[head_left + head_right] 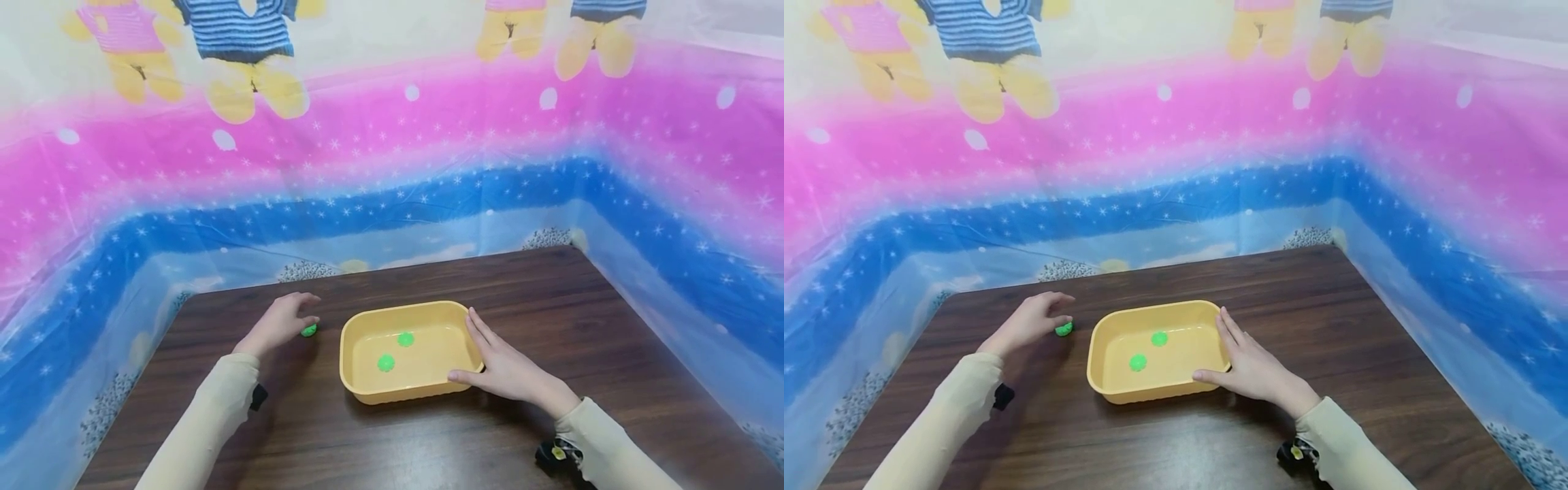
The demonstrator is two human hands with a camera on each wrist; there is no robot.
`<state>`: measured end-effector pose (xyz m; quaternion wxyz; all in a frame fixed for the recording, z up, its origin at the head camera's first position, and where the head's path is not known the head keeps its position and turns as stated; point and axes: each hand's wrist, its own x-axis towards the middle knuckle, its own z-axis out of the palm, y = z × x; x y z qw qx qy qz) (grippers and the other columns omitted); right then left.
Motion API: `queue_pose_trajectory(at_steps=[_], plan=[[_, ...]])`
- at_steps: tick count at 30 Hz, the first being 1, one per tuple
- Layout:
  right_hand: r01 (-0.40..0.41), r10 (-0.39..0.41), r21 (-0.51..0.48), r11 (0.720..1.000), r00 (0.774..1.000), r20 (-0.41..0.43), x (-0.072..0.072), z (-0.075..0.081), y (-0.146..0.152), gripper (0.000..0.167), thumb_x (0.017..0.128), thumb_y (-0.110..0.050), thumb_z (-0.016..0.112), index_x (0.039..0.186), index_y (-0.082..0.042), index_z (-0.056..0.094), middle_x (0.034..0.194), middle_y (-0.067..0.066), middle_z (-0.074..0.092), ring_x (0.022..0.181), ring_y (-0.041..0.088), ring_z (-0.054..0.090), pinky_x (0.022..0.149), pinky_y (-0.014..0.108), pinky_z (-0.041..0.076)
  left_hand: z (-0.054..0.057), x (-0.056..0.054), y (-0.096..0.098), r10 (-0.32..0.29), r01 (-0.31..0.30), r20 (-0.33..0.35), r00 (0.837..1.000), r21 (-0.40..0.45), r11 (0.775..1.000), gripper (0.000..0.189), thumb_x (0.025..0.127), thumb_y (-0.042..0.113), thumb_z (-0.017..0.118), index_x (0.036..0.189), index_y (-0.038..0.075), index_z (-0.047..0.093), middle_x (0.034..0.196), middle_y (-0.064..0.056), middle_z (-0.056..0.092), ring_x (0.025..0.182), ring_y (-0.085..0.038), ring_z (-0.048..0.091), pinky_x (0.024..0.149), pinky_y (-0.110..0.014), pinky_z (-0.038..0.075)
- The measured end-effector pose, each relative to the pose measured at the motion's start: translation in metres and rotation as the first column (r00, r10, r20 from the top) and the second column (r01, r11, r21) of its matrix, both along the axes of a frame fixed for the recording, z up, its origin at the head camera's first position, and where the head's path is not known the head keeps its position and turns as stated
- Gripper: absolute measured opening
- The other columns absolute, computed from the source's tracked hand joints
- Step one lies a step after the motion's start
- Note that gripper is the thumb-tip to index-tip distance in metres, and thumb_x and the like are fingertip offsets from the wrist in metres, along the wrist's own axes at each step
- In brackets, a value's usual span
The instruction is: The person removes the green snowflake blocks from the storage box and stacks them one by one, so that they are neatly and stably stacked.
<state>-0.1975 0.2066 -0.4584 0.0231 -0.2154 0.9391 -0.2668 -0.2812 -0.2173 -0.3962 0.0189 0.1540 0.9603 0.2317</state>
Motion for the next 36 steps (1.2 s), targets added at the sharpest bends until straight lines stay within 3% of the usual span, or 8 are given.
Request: queue_pose_trajectory(at_steps=[8, 19, 28, 36], plan=[[0.007, -0.007, -0.004, 1.0, 1.0, -0.007, 0.001, -0.003, 0.002, 0.111, 0.088, -0.073, 0.058, 0.162, -0.007, 0.007, 0.169, 0.007, -0.006, 0.149, 0.034, 0.023, 0.112, 0.053, 0.037, 0.02, 0.007, 0.023, -0.083, 0.083, -0.061, 0.995, -0.012, 0.997, 0.047, 0.097, 0.022, 0.069, 0.139, 0.003, 0.058, 0.136, -0.016, 0.059, 0.124, -0.037, 0.057, 0.098, -0.054, 0.049], [0.006, -0.006, 0.004, 1.0, 1.0, 0.001, 0.003, -0.002, 0.004, 0.114, 0.087, -0.076, 0.055, 0.162, -0.007, 0.006, 0.169, 0.005, -0.008, 0.149, 0.034, 0.022, 0.112, 0.052, 0.036, 0.041, 0.026, 0.046, -0.125, 0.127, -0.109, 0.986, 0.017, 0.992, 0.046, 0.098, 0.025, 0.069, 0.139, 0.008, 0.059, 0.139, -0.014, 0.058, 0.131, -0.036, 0.052, 0.103, -0.055, 0.046], [0.0, 0.0, -0.001, 1.0, 1.0, -0.013, 0.002, -0.003, 0.003, 0.112, 0.088, -0.072, 0.059, 0.162, -0.007, 0.006, 0.169, 0.007, -0.006, 0.149, 0.033, 0.024, 0.111, 0.052, 0.038, 0.044, 0.032, 0.073, -0.217, 0.219, -0.161, 0.963, -0.006, 0.976, 0.043, 0.097, 0.023, 0.07, 0.136, 0.008, 0.062, 0.137, -0.011, 0.06, 0.127, -0.031, 0.057, 0.104, -0.052, 0.046], [-0.001, 0.001, 0.004, 1.0, 1.0, -0.007, 0.001, 0.0, 0.0, 0.113, 0.087, -0.074, 0.058, 0.162, -0.009, 0.004, 0.168, 0.001, -0.01, 0.15, 0.031, 0.021, 0.113, 0.05, 0.036, 0.035, 0.031, 0.092, -0.293, 0.292, -0.151, 0.944, -0.027, 0.956, 0.04, 0.096, 0.02, 0.071, 0.134, 0.008, 0.064, 0.132, -0.009, 0.063, 0.122, -0.028, 0.06, 0.101, -0.047, 0.049]])
